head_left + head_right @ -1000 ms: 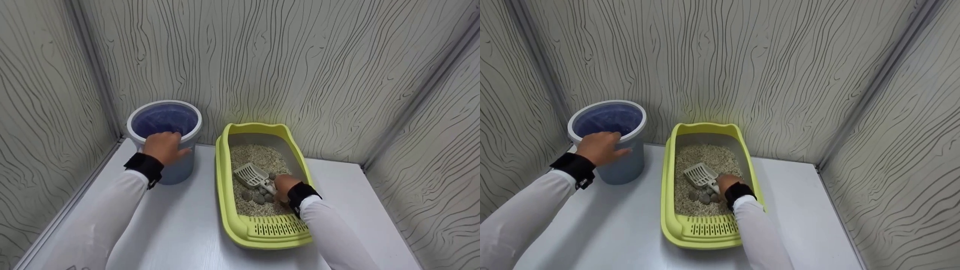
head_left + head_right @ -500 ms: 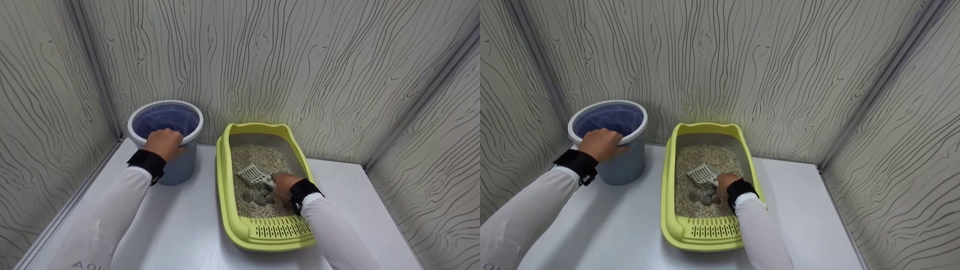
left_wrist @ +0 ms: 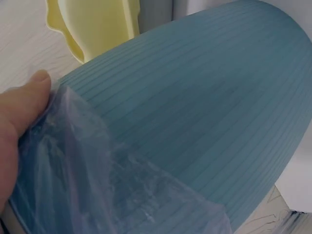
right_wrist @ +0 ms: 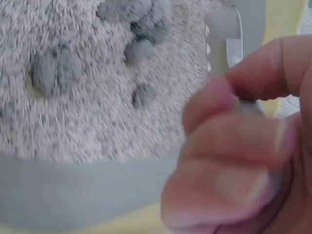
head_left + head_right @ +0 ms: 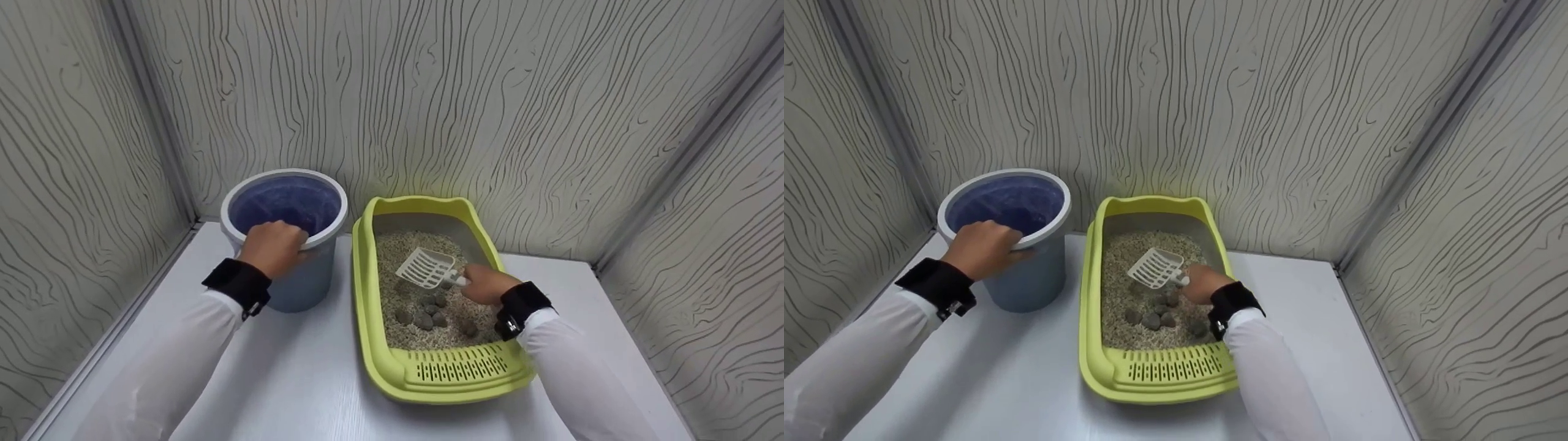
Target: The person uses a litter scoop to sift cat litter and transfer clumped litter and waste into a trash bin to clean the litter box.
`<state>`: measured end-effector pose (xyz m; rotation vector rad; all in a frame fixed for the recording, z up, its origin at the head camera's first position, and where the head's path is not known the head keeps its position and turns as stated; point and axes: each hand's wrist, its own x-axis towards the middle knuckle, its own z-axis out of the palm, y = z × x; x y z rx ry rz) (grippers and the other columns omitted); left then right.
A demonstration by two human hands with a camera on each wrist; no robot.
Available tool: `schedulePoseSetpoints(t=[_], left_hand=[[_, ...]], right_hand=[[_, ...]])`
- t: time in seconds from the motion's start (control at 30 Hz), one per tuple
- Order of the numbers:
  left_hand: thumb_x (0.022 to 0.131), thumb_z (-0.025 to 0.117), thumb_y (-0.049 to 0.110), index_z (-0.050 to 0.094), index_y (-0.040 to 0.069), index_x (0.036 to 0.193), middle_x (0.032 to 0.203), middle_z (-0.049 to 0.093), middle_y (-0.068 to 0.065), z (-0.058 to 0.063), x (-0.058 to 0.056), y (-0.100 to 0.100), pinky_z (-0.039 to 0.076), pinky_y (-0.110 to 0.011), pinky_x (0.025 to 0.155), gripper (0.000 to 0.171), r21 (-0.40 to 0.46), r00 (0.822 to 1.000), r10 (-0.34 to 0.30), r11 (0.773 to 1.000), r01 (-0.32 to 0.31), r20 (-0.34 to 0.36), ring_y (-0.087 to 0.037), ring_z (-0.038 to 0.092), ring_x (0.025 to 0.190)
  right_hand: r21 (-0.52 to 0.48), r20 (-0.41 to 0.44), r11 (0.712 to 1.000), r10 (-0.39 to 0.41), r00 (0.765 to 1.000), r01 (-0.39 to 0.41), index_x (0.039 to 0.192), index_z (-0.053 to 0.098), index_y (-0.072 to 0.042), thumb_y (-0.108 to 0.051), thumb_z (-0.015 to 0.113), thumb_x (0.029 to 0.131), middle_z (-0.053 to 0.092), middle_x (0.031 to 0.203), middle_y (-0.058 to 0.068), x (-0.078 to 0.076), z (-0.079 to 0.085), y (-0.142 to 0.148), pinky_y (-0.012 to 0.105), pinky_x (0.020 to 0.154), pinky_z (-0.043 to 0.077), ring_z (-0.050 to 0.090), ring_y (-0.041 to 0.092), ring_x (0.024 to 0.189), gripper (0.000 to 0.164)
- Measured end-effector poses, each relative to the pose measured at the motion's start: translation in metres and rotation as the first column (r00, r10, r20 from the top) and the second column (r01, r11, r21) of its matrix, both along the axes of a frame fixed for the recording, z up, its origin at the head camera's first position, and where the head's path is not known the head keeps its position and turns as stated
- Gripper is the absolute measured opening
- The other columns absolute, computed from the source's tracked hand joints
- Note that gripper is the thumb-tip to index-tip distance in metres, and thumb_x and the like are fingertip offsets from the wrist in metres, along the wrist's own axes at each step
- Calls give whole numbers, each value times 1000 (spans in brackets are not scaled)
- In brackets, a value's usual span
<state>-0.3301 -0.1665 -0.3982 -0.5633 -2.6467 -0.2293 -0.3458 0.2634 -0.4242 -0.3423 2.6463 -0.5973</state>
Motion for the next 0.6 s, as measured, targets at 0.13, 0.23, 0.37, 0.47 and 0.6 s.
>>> schedulePoseSetpoints(t=[0.13, 0.23, 0.37, 0.47, 0.6], left_hand=[[85, 84, 41, 48, 15, 58, 56, 54, -1, -2, 10, 6, 44, -45, 50, 53, -2, 999, -33, 999, 33, -16, -19, 49, 50], [85, 85, 43, 44, 16, 57, 55, 51, 0, -3, 17, 10, 42, -42, 48, 56, -6, 998, -64, 998, 64, -24, -18, 46, 49], [85, 84, 45, 44, 16, 56, 54, 50, 1, -3, 21, 13, 42, -42, 48, 57, -5, 995, -96, 995, 95, -39, -17, 45, 48], [85, 84, 46, 46, 16, 55, 54, 51, 1, -3, 23, 14, 43, -43, 48, 57, -4, 993, -108, 994, 108, -44, -17, 46, 48], [83, 85, 45, 45, 17, 54, 53, 50, 2, -4, 28, 12, 44, -43, 49, 57, -5, 993, -115, 993, 115, -26, -16, 47, 48]], right_hand=[[79, -100, 997, 1, 995, 7, 121, 60, -2, -22, 55, 103, 62, 90, 9, 8, 14, 12, 37, 64, 44, 53, 19, 69, 28], [163, -172, 987, 33, 985, -4, 131, 61, -3, -30, 57, 106, 71, 114, 18, 15, 24, 18, 46, 82, 53, 68, 28, 93, 37], [221, -231, 975, 79, 970, -27, 112, 67, -7, -30, 59, 105, 72, 104, 14, 22, 37, 25, 45, 80, 53, 69, 27, 90, 25], [246, -240, 969, 87, 967, -26, 97, 66, -9, -27, 61, 104, 67, 89, 6, 26, 46, 27, 38, 70, 47, 60, 20, 76, 20], [306, -232, 952, 94, 968, -20, 84, 67, -10, -25, 60, 102, 62, 79, 2, 30, 55, 24, 35, 64, 44, 55, 17, 69, 24]])
